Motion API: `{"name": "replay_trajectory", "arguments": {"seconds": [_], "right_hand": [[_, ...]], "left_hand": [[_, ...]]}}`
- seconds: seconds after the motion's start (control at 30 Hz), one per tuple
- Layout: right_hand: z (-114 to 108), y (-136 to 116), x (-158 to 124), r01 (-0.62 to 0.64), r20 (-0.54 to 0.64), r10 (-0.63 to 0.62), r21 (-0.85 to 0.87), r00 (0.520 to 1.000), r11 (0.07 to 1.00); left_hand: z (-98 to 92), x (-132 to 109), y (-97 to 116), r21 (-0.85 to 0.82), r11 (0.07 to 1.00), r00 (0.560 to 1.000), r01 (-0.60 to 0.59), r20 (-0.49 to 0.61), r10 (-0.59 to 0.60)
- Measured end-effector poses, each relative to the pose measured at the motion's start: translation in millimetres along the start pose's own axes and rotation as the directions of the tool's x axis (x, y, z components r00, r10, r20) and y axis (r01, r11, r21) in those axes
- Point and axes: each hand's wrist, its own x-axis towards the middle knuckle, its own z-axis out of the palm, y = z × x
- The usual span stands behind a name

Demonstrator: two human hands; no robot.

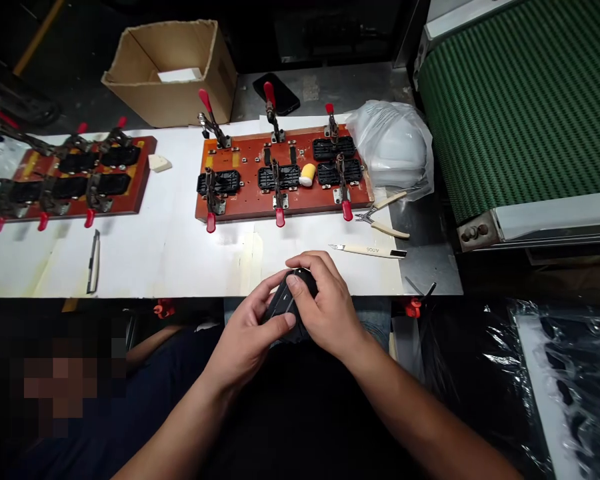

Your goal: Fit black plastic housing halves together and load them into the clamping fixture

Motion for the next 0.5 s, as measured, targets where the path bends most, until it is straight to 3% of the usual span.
{"name": "replay_trajectory", "arguments": {"seconds": [0.07,0.13,0.23,0.33,0.5], "right_hand": [[-9.2,1.8,-5.6,-0.069,0.050,0.063,0.115,0.997,0.991],[-24.8,3.0,-9.5,-0.127,0.201,0.087,0.197,0.976,0.972],[-49.3,3.4,-13.1,-0.124,0.343,0.052,0.193,0.938,0.973],[-61.8,2.7,-17.3,-0.145,0.286,0.064,0.269,0.956,0.952],[-60.4,0.5,-24.9,-0.071,0.148,0.004,0.451,0.989,0.890]], "left_hand": [[-1.0,-3.5,6.5,0.212,0.976,0.999,-0.053,0.017,0.051],[-2.1,-5.4,16.4,0.426,0.890,0.987,-0.161,0.098,0.132],[-4.3,-4.1,29.2,0.592,0.705,0.920,-0.390,0.276,0.277],[-7.1,0.1,33.1,0.615,0.599,0.856,-0.514,0.314,0.412],[-11.2,7.0,30.1,0.549,0.630,0.833,-0.549,0.294,0.469]]}}
